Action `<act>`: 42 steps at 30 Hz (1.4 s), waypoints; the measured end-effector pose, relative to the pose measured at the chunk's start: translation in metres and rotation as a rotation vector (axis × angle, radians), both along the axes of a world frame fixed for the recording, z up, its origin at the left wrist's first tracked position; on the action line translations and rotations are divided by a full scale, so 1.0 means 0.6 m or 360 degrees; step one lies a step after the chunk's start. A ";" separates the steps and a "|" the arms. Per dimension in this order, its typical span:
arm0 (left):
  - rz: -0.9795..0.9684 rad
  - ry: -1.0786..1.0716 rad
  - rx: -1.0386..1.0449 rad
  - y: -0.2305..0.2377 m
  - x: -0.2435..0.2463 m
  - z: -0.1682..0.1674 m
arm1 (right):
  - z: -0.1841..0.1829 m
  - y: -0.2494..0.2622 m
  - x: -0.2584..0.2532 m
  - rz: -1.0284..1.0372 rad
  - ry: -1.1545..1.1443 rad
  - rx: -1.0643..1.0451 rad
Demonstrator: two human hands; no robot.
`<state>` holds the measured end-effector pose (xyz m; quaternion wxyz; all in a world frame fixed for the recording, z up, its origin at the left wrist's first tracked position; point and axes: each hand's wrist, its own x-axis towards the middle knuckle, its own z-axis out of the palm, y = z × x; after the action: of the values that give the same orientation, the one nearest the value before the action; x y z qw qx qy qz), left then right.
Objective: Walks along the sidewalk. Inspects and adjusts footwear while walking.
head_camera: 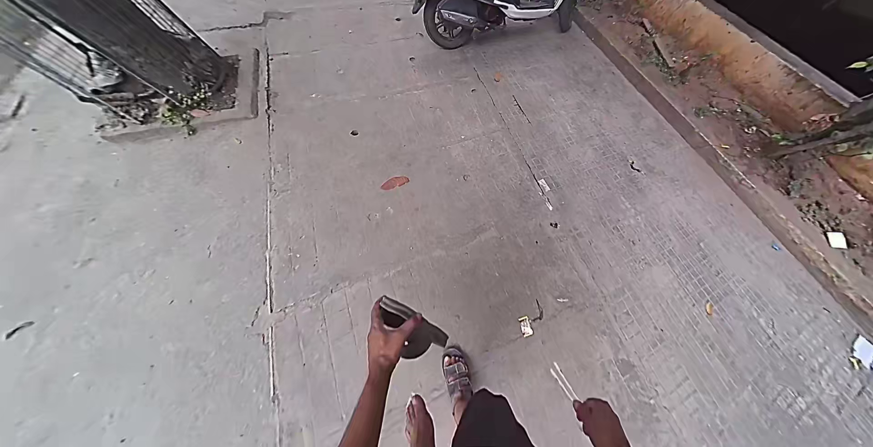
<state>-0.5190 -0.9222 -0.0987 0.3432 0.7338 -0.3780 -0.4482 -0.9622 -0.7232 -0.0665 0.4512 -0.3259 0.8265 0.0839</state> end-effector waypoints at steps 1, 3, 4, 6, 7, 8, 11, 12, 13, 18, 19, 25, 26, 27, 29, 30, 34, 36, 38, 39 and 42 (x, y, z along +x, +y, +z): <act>-0.0067 0.0189 -0.0210 -0.019 0.015 0.051 | 0.016 -0.019 0.012 -0.0309 -0.0087 -0.0131; -0.0195 0.0569 -0.0570 -0.038 0.059 0.156 | 0.076 -0.091 0.071 -0.0820 -0.0374 -0.0330; -0.0239 0.0750 -0.0709 -0.035 0.088 0.207 | 0.103 -0.127 0.114 -0.0957 -0.0554 -0.0422; -0.0376 0.1185 -0.0990 -0.044 0.129 0.299 | 0.149 -0.235 0.186 -0.0958 -0.0923 -0.0701; -0.0441 0.1430 -0.1059 -0.037 0.145 0.328 | 0.176 -0.276 0.220 -0.0877 -0.1078 -0.0827; -0.0512 0.1618 -0.1114 -0.032 0.158 0.349 | 0.203 -0.312 0.253 -0.0760 -0.1199 -0.0923; -0.0625 0.1910 -0.1229 -0.025 0.195 0.392 | 0.278 -0.386 0.357 -0.0376 -0.1489 -0.1020; -0.0619 0.1973 -0.1245 -0.029 0.207 0.403 | 0.300 -0.401 0.391 -0.0283 -0.1598 -0.1009; -0.0610 0.2033 -0.1243 -0.038 0.220 0.413 | 0.320 -0.418 0.426 -0.0200 -0.1726 -0.0996; -0.0691 0.2100 -0.1227 -0.115 0.308 0.432 | 0.404 -0.499 0.603 0.0254 -0.2215 -0.1109; -0.0703 0.2116 -0.1236 -0.133 0.326 0.433 | 0.416 -0.514 0.636 0.0314 -0.2198 -0.1192; -0.0799 0.2123 -0.1283 -0.236 0.441 0.442 | 0.433 -0.629 0.775 0.0495 -0.2052 -0.1565; -0.0826 0.2126 -0.1271 -0.255 0.455 0.439 | 0.434 -0.648 0.795 0.0513 -0.2035 -0.1609; -0.0849 0.2127 -0.1269 -0.274 0.466 0.437 | 0.435 -0.668 0.814 0.0520 -0.2026 -0.1641; -0.0850 0.2135 -0.1268 -0.318 0.486 0.433 | 0.438 -0.711 0.845 0.0488 -0.2048 -0.1656; -0.0845 0.2153 -0.1246 -0.342 0.495 0.434 | 0.438 -0.734 0.859 0.0449 -0.2063 -0.1640; -0.0871 0.2179 -0.1162 -0.450 0.525 0.441 | 0.439 -0.843 0.899 0.0384 -0.2121 -0.1527; -0.0871 0.2175 -0.1142 -0.512 0.538 0.443 | 0.435 -0.907 0.915 0.0372 -0.2129 -0.1520; -0.0798 0.2184 -0.1131 -0.578 0.547 0.442 | 0.430 -0.977 0.929 0.0296 -0.2163 -0.1479; -0.0723 0.2197 -0.1120 -0.607 0.548 0.438 | 0.428 -1.007 0.932 0.0215 -0.2194 -0.1404; -0.0530 0.2145 -0.1086 -0.708 0.567 0.422 | 0.443 -1.111 0.953 -0.0069 -0.2258 -0.1138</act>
<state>-0.1788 -1.3473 0.1546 0.6343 0.0896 -0.3102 -0.7025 -0.3904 -1.3900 0.1990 0.7396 -0.4105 0.3249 -0.4230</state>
